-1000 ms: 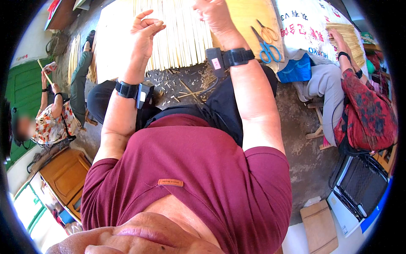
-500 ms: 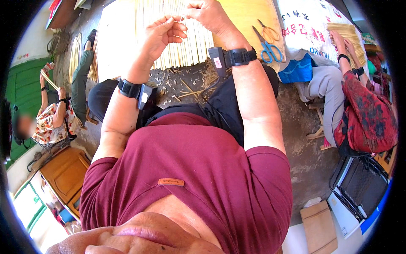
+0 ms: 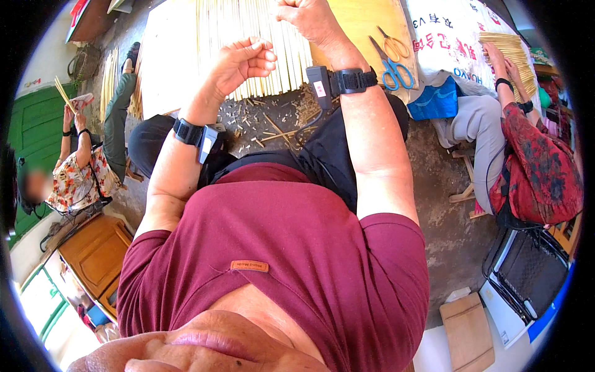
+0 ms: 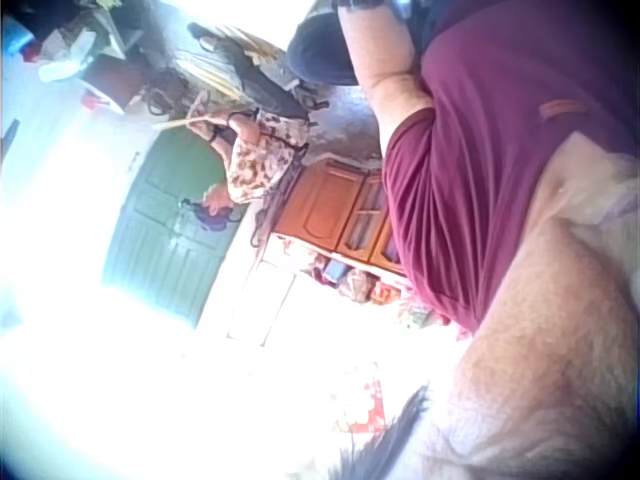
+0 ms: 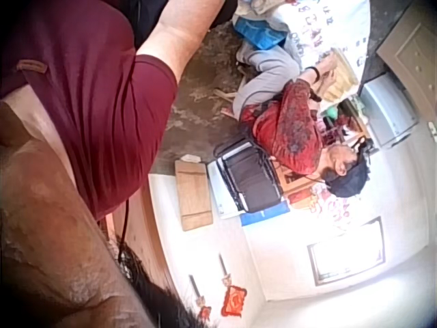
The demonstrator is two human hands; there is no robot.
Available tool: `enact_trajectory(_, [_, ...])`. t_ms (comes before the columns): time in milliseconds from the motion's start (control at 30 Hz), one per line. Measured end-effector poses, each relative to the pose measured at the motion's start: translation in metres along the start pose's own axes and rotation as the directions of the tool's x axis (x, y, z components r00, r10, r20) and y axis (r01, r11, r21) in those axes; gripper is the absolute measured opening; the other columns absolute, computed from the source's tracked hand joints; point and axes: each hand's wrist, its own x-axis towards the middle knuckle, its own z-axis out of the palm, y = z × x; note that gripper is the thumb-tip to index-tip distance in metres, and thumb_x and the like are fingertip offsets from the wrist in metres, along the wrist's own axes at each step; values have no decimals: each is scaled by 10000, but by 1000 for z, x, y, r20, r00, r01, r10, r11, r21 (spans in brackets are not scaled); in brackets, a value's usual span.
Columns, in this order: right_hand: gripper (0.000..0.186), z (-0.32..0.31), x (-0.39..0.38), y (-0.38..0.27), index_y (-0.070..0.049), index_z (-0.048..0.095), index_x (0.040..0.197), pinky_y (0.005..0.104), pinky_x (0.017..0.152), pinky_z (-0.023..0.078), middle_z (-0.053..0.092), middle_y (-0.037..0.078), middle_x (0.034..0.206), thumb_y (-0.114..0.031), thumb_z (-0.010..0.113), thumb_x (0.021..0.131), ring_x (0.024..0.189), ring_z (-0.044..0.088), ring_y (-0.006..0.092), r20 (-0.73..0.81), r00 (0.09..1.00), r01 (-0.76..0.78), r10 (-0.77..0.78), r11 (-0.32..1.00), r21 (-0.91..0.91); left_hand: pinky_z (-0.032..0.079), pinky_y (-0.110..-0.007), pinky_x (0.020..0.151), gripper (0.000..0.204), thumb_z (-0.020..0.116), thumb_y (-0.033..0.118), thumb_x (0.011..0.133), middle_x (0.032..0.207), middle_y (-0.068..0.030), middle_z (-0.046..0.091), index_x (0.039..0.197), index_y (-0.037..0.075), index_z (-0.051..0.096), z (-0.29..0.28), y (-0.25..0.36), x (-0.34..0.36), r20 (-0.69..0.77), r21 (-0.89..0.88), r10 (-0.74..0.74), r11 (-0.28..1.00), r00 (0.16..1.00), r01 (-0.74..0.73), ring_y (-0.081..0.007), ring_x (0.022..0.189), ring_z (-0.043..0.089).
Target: The recorder is shown arranging and cutting thin bamboo strips to prepare them for weaving or assembly into a blind or mat.
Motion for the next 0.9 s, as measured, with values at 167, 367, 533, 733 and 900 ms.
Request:
enact_trajectory(167, [189, -1, 5, 0, -17, 616, 669, 242, 514, 386, 550, -24, 587, -166, 620, 786, 578, 484, 52, 2, 1000, -1, 1, 1000, -9, 587, -287, 633, 168, 530, 150, 942, 843, -138, 677, 956, -1, 602, -3, 0, 1, -15, -10, 12, 1000, 1000, -12, -203, 723, 689])
enact_trajectory(367, [211, -9, 6, 15, -28, 563, 684, 212, 501, 310, 445, -79, 603, -156, 612, 845, 563, 385, 18, -89, 984, 138, -155, 976, -169, 563, -280, 552, 115, 606, 160, 874, 736, -78, 659, 860, 47, 619, -1, -5, -3, -127, 66, -21, 997, 992, 29, -143, 581, 630])
enact_trajectory(533, [222, -4, 3, 15, -66, 545, 653, 210, 502, 293, 430, -90, 597, -170, 614, 836, 567, 378, 12, -27, 1000, -8, 9, 1000, 29, 528, -242, 563, 143, 572, 190, 912, 795, -58, 651, 897, 59, 625, -4, -7, -2, -231, 67, 107, 993, 967, -94, -106, 616, 607])
enact_trajectory(733, [193, 4, 3, 2, -63, 619, 713, 200, 482, 297, 491, -80, 613, -197, 607, 851, 546, 397, 11, 104, 992, 67, -66, 998, -5, 524, -335, 816, 267, 473, 216, 973, 1124, -106, 627, 1116, 39, 611, -4, -3, 13, -330, 231, 296, 946, 897, -227, -191, 983, 610])
enact_trajectory(900, [201, 4, 5, 9, -39, 639, 731, 221, 518, 352, 533, -42, 607, -209, 617, 836, 569, 452, 33, 89, 995, 35, -37, 999, 17, 486, -406, 935, 335, 423, 211, 991, 1199, -147, 596, 1256, 31, 519, -1, -6, 19, -72, -32, 232, 971, 970, -235, -287, 1156, 556])
